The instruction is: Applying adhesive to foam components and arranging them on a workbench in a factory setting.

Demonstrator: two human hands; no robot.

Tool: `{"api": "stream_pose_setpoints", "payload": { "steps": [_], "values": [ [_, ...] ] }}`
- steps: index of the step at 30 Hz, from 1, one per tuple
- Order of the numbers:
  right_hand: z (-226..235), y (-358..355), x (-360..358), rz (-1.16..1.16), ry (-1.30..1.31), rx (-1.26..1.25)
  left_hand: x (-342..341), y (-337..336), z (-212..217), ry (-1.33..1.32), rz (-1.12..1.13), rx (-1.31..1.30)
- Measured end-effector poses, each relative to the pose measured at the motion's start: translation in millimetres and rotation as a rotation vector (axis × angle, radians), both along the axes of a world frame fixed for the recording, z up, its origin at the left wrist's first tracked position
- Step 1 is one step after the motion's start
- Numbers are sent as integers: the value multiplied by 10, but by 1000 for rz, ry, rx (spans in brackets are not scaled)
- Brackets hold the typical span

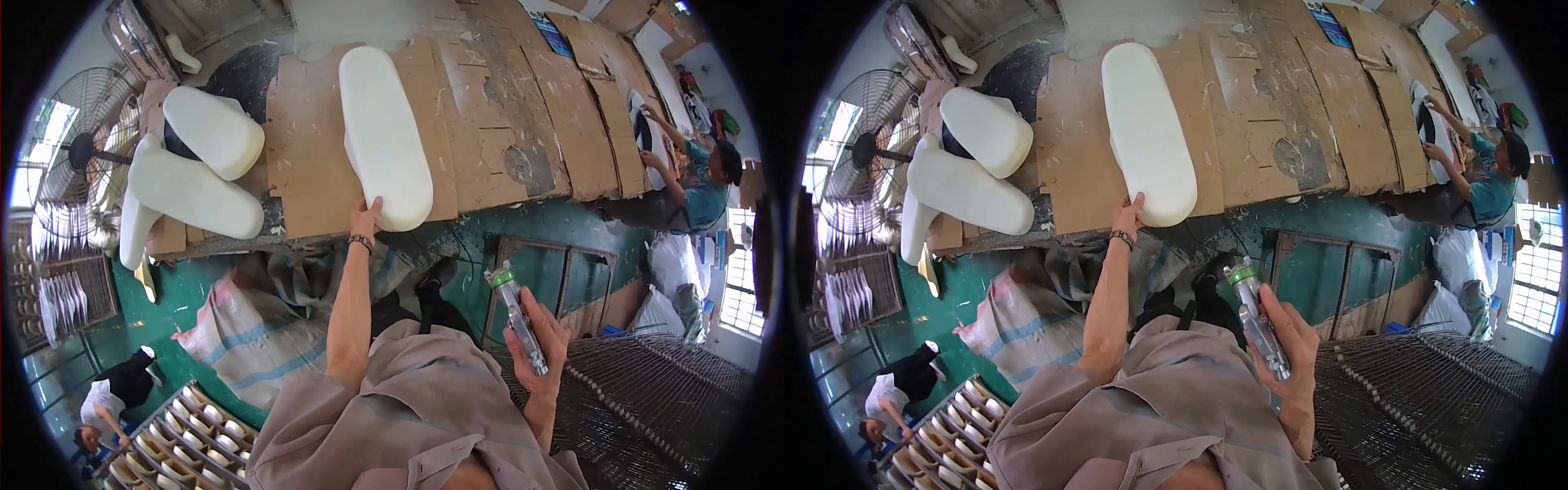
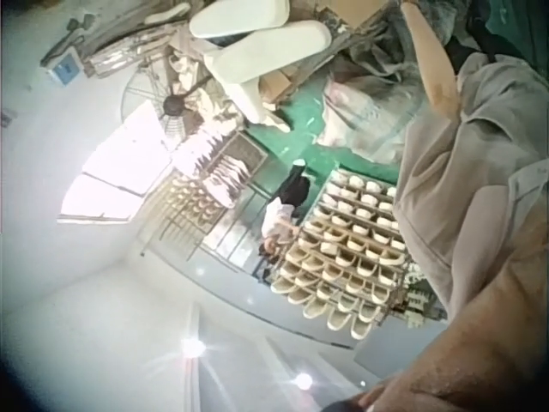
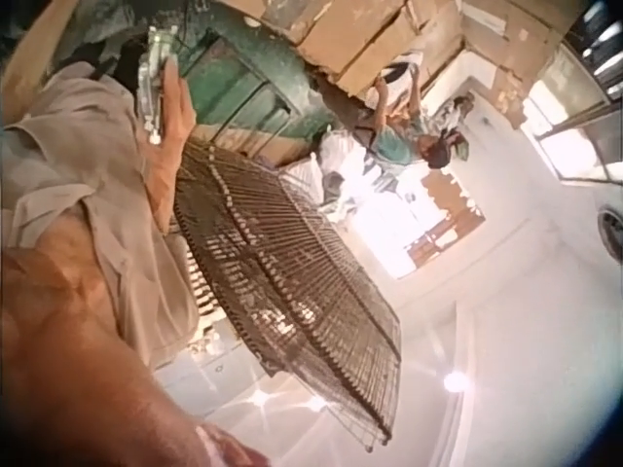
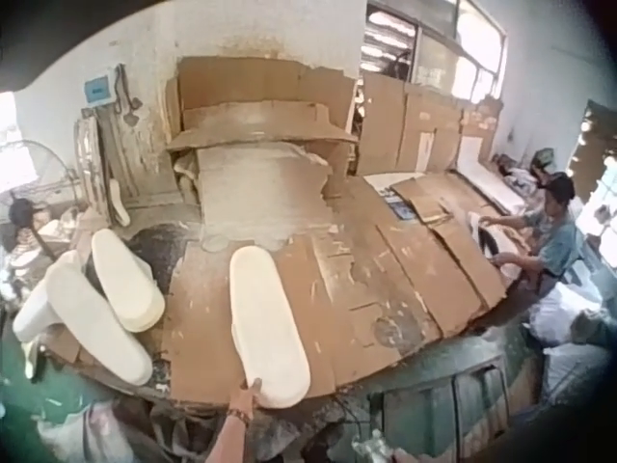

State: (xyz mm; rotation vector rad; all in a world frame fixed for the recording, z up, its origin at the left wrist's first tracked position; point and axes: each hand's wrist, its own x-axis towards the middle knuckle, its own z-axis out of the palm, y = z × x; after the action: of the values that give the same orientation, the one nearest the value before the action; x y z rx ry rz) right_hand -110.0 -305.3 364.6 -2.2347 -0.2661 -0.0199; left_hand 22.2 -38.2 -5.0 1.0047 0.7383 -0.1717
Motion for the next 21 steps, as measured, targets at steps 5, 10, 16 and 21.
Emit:
{"api": "stream_pose_setpoints", "payload": {
  "steps": [5, 10, 16, 21],
  "values": [
    [-32, -198, 62, 68, -72, 10, -1, -27, -3, -30, 4, 3],
    [35, -240, 178, 169, -114, 55, -15, 29, -38, -37, -7, -10],
    [40, -244, 145, 83, -162, 26, -6, 16, -22, 6, -35, -12],
    [114, -273, 51, 100, -90, 0, -19, 5, -63, -26, -15, -62]
  ]
}}
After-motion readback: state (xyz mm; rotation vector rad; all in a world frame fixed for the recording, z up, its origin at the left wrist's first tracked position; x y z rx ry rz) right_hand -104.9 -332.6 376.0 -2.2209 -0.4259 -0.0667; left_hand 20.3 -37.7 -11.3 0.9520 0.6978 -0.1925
